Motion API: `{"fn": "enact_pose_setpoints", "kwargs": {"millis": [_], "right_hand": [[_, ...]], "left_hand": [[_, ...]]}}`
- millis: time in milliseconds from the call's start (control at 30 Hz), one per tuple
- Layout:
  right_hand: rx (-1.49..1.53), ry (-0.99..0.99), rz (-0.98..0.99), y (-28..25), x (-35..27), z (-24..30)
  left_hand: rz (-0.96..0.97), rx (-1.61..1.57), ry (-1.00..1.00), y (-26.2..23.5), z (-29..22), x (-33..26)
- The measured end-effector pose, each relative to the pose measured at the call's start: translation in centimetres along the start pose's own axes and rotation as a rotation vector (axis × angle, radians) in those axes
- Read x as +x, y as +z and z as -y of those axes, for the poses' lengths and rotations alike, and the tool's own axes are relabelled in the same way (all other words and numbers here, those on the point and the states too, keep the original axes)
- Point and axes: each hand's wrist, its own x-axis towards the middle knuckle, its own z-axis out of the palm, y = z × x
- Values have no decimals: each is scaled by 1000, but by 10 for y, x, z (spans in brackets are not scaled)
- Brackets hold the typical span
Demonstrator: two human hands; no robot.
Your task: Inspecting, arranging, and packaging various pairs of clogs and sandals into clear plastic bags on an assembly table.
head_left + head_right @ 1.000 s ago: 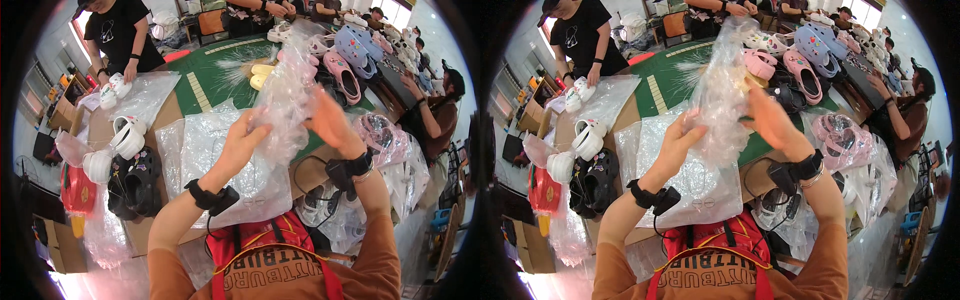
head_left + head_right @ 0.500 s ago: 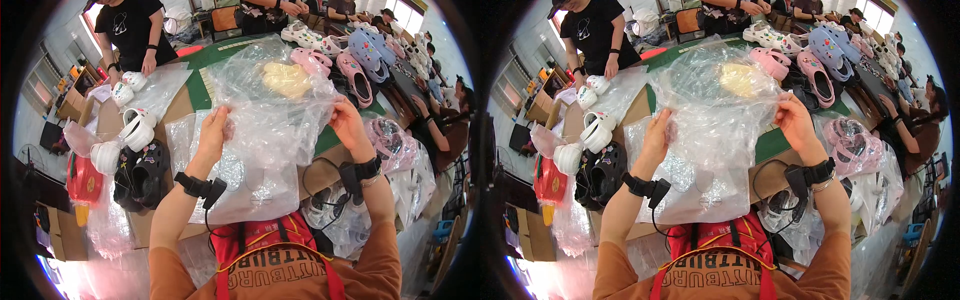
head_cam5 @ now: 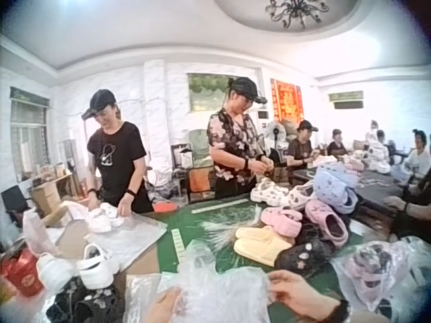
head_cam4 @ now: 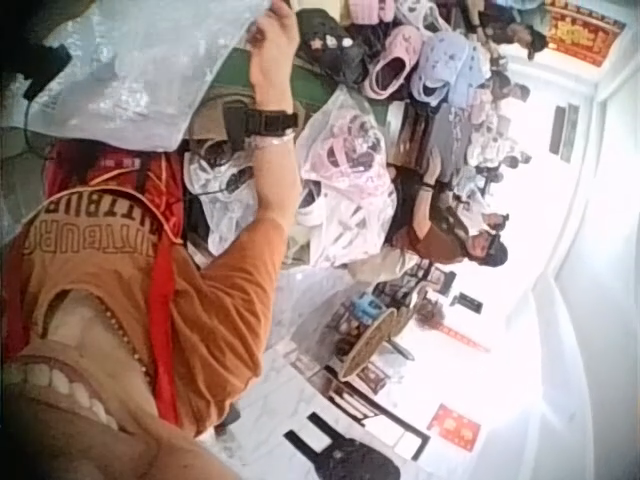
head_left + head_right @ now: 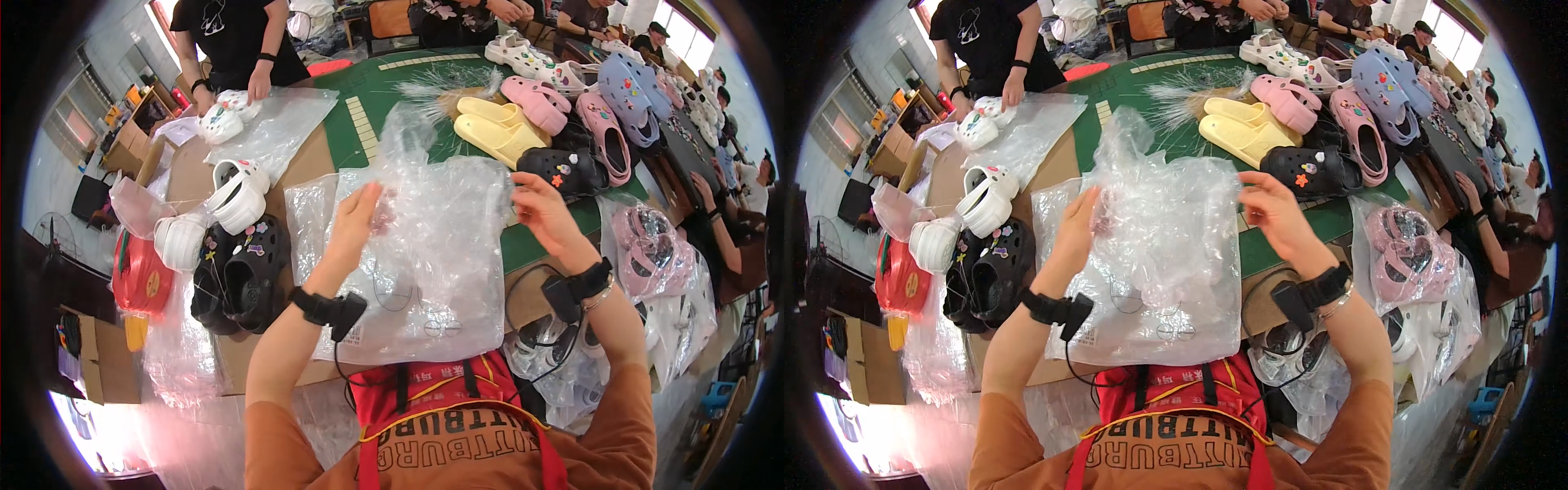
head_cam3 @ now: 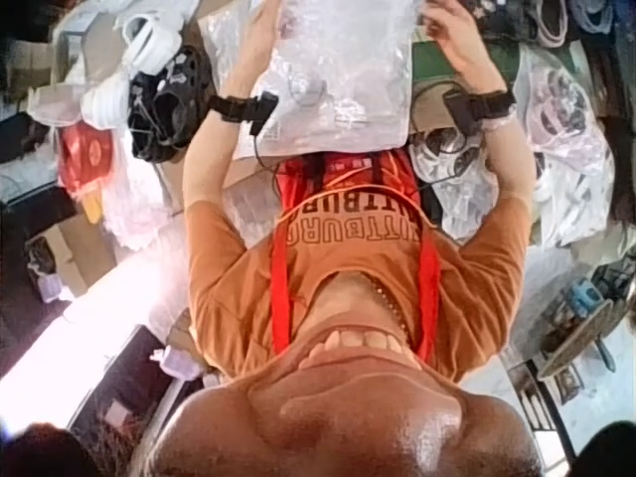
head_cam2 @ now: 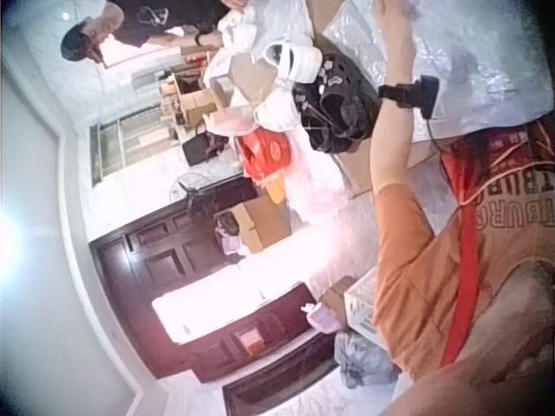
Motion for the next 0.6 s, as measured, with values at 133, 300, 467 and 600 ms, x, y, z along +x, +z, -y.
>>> {"fn": "enact_pose_setpoints", "kwargs": {"millis": [133, 300, 467, 600], "right_hand": [[22, 131, -19, 4, -10, 1], [-400, 496, 178, 53, -25, -21], [-419, 272, 404, 79, -17, -61], [-190, 482, 134, 82, -23, -33]], "left_hand": [[-74, 412, -168, -58, 28, -12], [-131, 1253, 524, -65, 26, -23], [218, 1698, 555, -41, 31, -21], [350, 1456, 24, -37, 30, -11]]}}
